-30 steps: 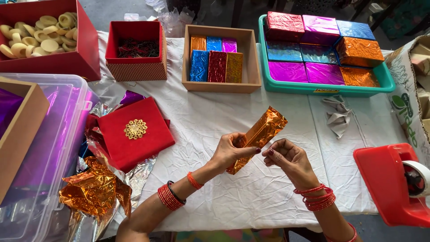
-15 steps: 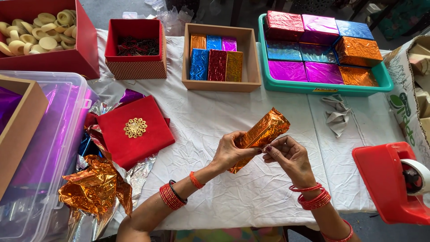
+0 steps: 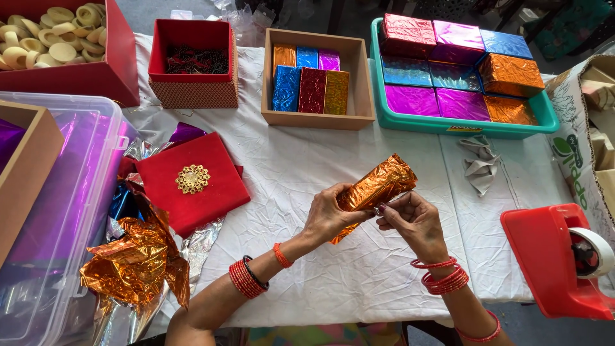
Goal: The person wraps a small rectangular item in orange metallic foil, folds the edges, and secures it with clear tape. They then place the wrapped item into a wooden box containing other wrapped items.
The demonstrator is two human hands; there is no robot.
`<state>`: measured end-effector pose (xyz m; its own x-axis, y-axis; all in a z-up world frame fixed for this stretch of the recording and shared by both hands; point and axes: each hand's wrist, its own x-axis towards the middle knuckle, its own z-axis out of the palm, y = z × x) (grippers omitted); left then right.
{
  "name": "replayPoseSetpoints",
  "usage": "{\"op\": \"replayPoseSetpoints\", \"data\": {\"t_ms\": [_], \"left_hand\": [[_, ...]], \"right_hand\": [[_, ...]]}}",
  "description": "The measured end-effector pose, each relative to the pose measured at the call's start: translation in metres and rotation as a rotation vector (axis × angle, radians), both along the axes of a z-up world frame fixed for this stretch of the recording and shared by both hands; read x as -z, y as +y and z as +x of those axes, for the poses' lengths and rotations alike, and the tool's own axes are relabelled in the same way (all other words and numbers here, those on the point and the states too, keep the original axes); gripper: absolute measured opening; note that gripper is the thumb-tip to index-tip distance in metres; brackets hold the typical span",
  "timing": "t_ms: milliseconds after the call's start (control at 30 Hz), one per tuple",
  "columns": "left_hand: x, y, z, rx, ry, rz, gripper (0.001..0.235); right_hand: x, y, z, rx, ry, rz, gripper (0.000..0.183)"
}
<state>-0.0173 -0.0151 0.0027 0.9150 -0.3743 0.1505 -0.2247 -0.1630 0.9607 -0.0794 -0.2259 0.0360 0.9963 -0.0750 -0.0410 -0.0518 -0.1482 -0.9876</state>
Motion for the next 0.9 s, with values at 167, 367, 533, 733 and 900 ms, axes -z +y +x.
{"op": "replayPoseSetpoints", "data": {"t_ms": [167, 367, 533, 733, 900], "left_hand": [[-0.007, 0.001, -0.001, 0.011, 0.01, -0.008, 0.068], [-0.005, 0.001, -0.003, -0.007, -0.072, -0.008, 0.065], [-0.009, 0.001, -0.006, -0.042, -0.186, 0.033, 0.065], [-0.006, 0.002, -0.007, -0.093, -0.269, 0.059, 0.065], [-0.004, 0.002, -0.006, -0.112, -0.305, 0.091, 0.064]], "right_hand": [[0.003, -0.003, 0.004, -0.001, 0.003, -0.011, 0.015], [0.002, 0.0, 0.003, 0.004, 0.006, -0.021, 0.016], [-0.004, 0.005, 0.005, 0.016, 0.016, -0.021, 0.02], [0.003, 0.005, 0.006, 0.047, 0.035, 0.001, 0.027], [-0.005, 0.014, 0.007, 0.096, 0.124, 0.043, 0.041]]}}
